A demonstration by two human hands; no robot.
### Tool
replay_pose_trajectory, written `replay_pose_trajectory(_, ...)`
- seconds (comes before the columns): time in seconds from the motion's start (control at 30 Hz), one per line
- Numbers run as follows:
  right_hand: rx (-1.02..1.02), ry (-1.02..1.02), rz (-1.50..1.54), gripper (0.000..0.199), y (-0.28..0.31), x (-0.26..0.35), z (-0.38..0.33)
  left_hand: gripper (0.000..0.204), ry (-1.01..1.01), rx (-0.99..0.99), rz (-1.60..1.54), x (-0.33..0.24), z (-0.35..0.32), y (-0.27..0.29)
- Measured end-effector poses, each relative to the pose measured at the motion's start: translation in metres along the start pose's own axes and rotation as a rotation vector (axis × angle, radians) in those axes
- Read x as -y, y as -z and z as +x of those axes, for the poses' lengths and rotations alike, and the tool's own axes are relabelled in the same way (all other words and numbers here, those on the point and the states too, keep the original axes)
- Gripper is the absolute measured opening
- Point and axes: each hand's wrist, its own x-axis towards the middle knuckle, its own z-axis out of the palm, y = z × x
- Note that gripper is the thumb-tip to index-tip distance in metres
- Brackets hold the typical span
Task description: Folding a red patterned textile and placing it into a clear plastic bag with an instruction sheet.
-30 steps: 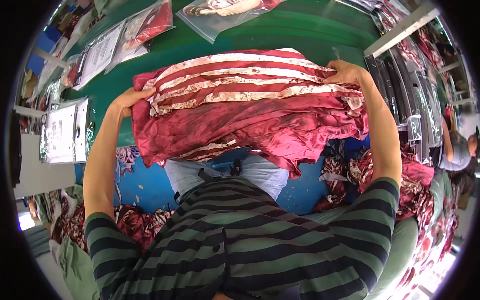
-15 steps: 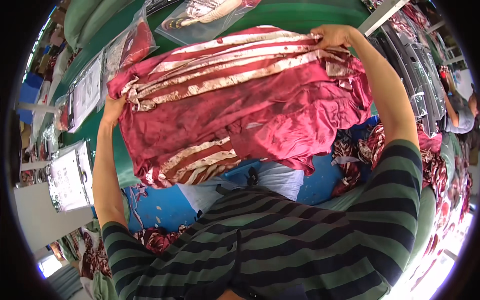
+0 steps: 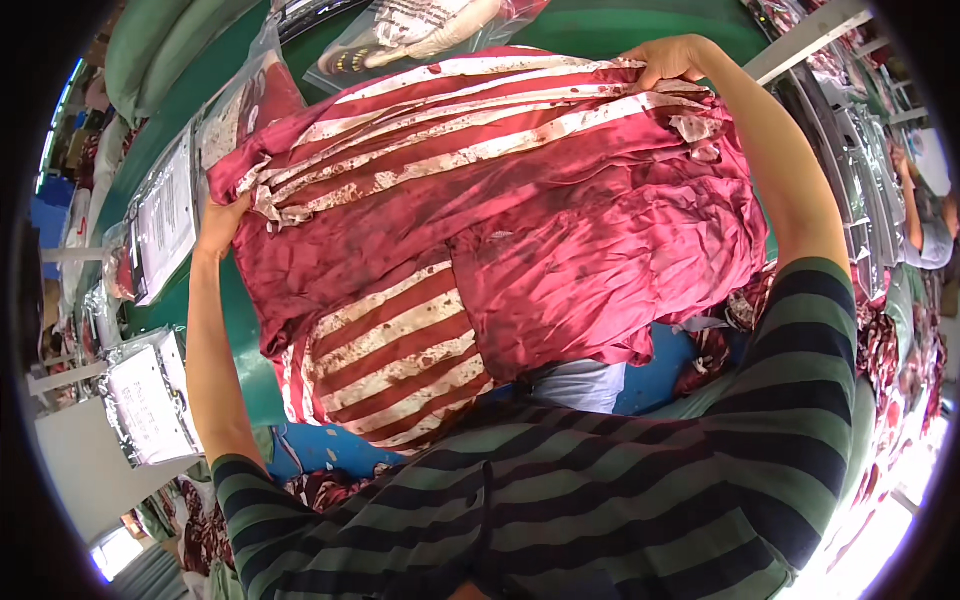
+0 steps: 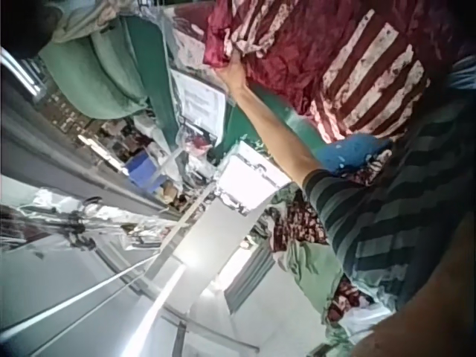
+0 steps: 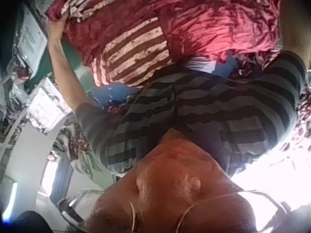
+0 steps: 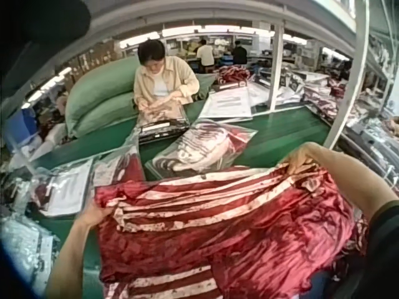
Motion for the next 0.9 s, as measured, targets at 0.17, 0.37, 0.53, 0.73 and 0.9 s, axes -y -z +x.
replay_pose_trajectory(0.17,-0.157,0.197,-0.322,0.029,0.005,-0.005,-0.006,0.024,-0.187,-0.203,0.469,-0.009,-0.014,-0.001)
replay_pose_trajectory(0.37,-1.392,0.791,-1.116,0.015,-0.124,-0.045,-0.097,0.028,-0.341,-0.421,0.477,0.006,-0.128,-0.014)
replay_pose_trajectory(0.53,-1.159,0.667,-0.946,0.018,-0.176,-0.112,-0.082,0.050,-0.570,-0.108,0.889,0.089,-0.156,0.000)
replay_pose_trajectory(0.73,-0.909,0.400,-0.739,0.040,-0.171,-0.113,-0.095,0.062,-0.665,-0.116,0.733,0.044,-0.180,-0.009)
replay_pose_trajectory(0.9,-0.905,0.229,-0.909,0.077,-0.173,-0.070,-0.108,0.049,-0.442,0.074,0.832,0.081,-0.164,0.048)
